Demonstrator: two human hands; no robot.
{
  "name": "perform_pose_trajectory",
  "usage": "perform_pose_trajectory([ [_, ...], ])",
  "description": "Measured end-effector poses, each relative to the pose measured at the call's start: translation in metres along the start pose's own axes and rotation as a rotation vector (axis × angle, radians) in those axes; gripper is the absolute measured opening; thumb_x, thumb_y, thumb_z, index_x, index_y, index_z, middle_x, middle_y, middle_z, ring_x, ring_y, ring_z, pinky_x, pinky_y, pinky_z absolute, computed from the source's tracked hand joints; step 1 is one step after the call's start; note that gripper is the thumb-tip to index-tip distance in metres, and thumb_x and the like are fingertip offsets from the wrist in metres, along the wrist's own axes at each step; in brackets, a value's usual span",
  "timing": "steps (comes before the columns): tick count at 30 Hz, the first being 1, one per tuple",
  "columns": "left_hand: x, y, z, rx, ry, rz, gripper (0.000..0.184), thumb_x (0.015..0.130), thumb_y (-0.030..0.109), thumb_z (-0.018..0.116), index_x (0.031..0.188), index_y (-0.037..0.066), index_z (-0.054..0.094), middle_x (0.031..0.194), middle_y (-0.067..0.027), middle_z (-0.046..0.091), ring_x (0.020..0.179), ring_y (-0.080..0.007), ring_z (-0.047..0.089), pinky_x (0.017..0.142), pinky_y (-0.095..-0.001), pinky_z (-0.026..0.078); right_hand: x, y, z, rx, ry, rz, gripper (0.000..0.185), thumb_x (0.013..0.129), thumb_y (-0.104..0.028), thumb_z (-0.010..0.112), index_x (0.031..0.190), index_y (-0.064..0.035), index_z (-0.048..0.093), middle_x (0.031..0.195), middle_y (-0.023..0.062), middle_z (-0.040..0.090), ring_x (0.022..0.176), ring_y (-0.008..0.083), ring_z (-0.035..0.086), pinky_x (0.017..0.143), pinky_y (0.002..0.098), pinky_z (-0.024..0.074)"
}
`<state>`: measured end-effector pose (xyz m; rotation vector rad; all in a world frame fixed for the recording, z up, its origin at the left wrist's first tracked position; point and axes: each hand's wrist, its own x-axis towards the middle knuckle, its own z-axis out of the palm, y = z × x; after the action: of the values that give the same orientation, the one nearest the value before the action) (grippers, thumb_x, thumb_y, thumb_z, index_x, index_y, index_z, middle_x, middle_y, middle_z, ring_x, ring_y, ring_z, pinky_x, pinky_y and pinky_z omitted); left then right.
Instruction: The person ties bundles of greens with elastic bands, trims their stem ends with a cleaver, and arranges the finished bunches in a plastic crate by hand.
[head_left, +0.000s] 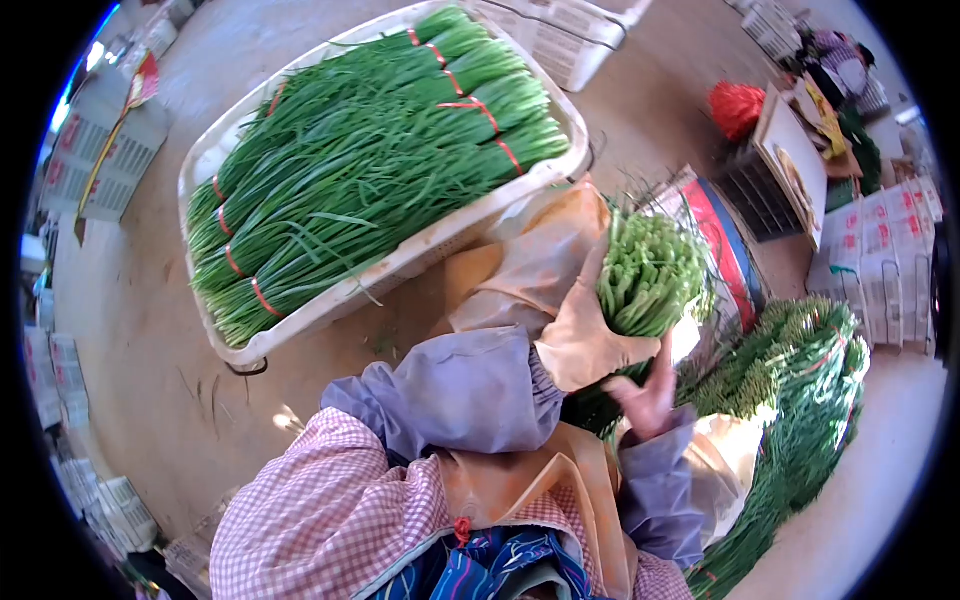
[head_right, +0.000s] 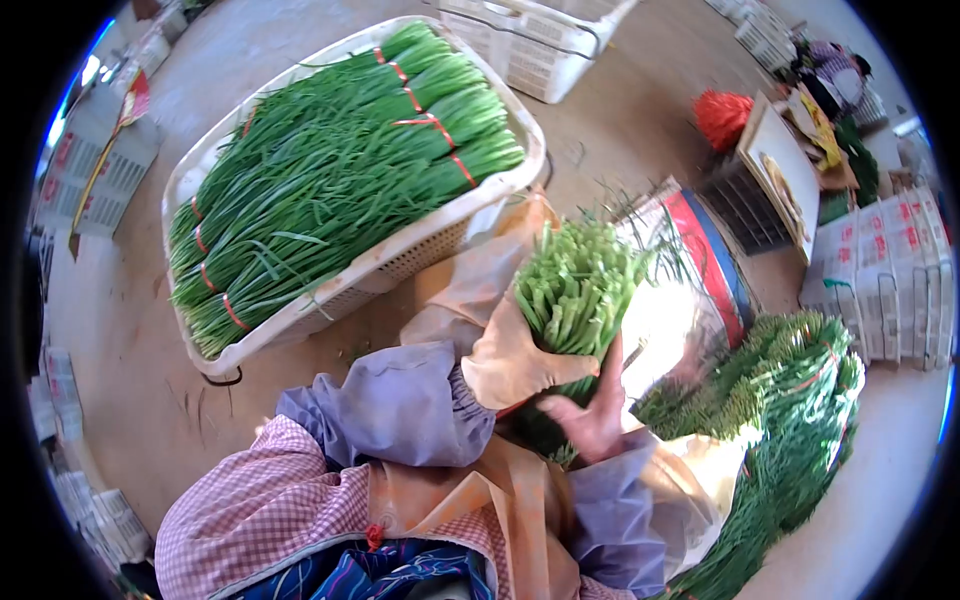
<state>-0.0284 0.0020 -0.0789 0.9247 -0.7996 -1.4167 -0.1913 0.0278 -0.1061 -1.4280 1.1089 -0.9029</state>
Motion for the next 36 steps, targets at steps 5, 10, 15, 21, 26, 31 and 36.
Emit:
perform_pose_trajectory([
  [5, -0.003, 0.000, -0.003, -0.309, -0.019, 0.134, 0.108, 0.068, 0.007, 0.083, 0.154, 0.005, 0.018, 0.138, -0.0137, 0.052, 0.127, -0.0246, 0.053, 0.108, -0.0342, 0.042, 0.011, 0.005, 0.035, 0.380, 0.023, 0.224, 0.125, 0.069, -0.027, 0.092, 0.155, 0.0031, 0.006, 0.150, 0.0177, 0.037, 0.136, 0.0286, 0.042, 0.112, 0.0441, 0.0373],
  [10, -0.012, 0.000, -0.003, 0.081, 0.070, 0.194, 0.110, 0.068, 0.010, 0.080, 0.156, 0.006, 0.014, 0.141, -0.0207, 0.047, 0.130, -0.0334, 0.050, 0.109, -0.0410, 0.041, 0.008, 0.004, -0.028, -0.186, -0.149, -0.143, 0.089, 0.084, -0.032, 0.080, 0.150, 0.0018, 0.031, 0.151, 0.0190, 0.040, 0.138, 0.0281, 0.042, 0.115, 0.0430, 0.0332],
  [15, -0.021, 0.006, 0.005, 0.391, 0.019, 0.288, 0.114, 0.063, 0.006, 0.079, 0.157, 0.008, 0.014, 0.134, -0.0234, 0.048, 0.124, -0.0424, 0.051, 0.105, -0.0440, 0.043, 0.050, -0.148, -0.023, -0.405, -0.071, -0.407, 0.048, 0.086, -0.016, 0.069, 0.128, 0.0029, 0.057, 0.136, 0.0184, 0.055, 0.126, 0.0311, 0.053, 0.109, 0.0414, 0.0384],
  [21, -0.021, -0.002, 0.006, 0.437, -0.008, 0.343, 0.116, 0.061, 0.006, 0.080, 0.157, 0.008, 0.015, 0.128, -0.0226, 0.050, 0.117, -0.0426, 0.053, 0.100, -0.0459, 0.045, 0.092, -0.180, -0.004, -0.953, -0.485, -0.509, 0.027, 0.079, -0.012, 0.073, 0.105, -0.0044, 0.067, 0.097, 0.0126, 0.061, 0.092, 0.0334, 0.059, 0.080, 0.0413, 0.0480],
  [26, -0.020, -0.012, 0.008, 0.453, -0.065, 0.352, 0.110, 0.062, 0.007, 0.079, 0.154, 0.006, 0.019, 0.127, -0.0246, 0.050, 0.115, -0.0443, 0.053, 0.098, -0.0472, 0.046, 0.112, -0.181, -0.005, -1.023, -0.648, -0.497, 0.018, 0.078, -0.008, 0.070, 0.094, -0.0036, 0.065, 0.082, 0.0115, 0.054, 0.080, 0.0327, 0.058, 0.069, 0.0417, 0.0469],
  [31, -0.022, -0.009, 0.008, 0.490, -0.069, 0.358, 0.105, 0.064, 0.009, 0.083, 0.151, 0.002, 0.024, 0.131, -0.0225, 0.053, 0.119, -0.0407, 0.056, 0.100, -0.0437, 0.047, 0.114, -0.173, -0.005, -1.226, -0.699, -0.594, 0.014, 0.077, -0.007, 0.070, 0.089, -0.0026, 0.063, 0.079, 0.0109, 0.055, 0.075, 0.0324, 0.058, 0.064, 0.0395, 0.0472],
  [36, -0.021, -0.018, 0.006, 0.382, -0.111, 0.349, 0.111, 0.063, 0.005, 0.079, 0.155, 0.006, 0.016, 0.128, -0.0230, 0.052, 0.117, -0.0403, 0.055, 0.101, -0.0426, 0.046, 0.111, -0.185, -0.019, -1.003, -0.512, -0.655, 0.010, 0.082, -0.005, 0.065, 0.091, -0.0024, 0.063, 0.080, 0.0117, 0.056, 0.069, 0.0249, 0.056, 0.062, 0.0338, 0.0467],
])
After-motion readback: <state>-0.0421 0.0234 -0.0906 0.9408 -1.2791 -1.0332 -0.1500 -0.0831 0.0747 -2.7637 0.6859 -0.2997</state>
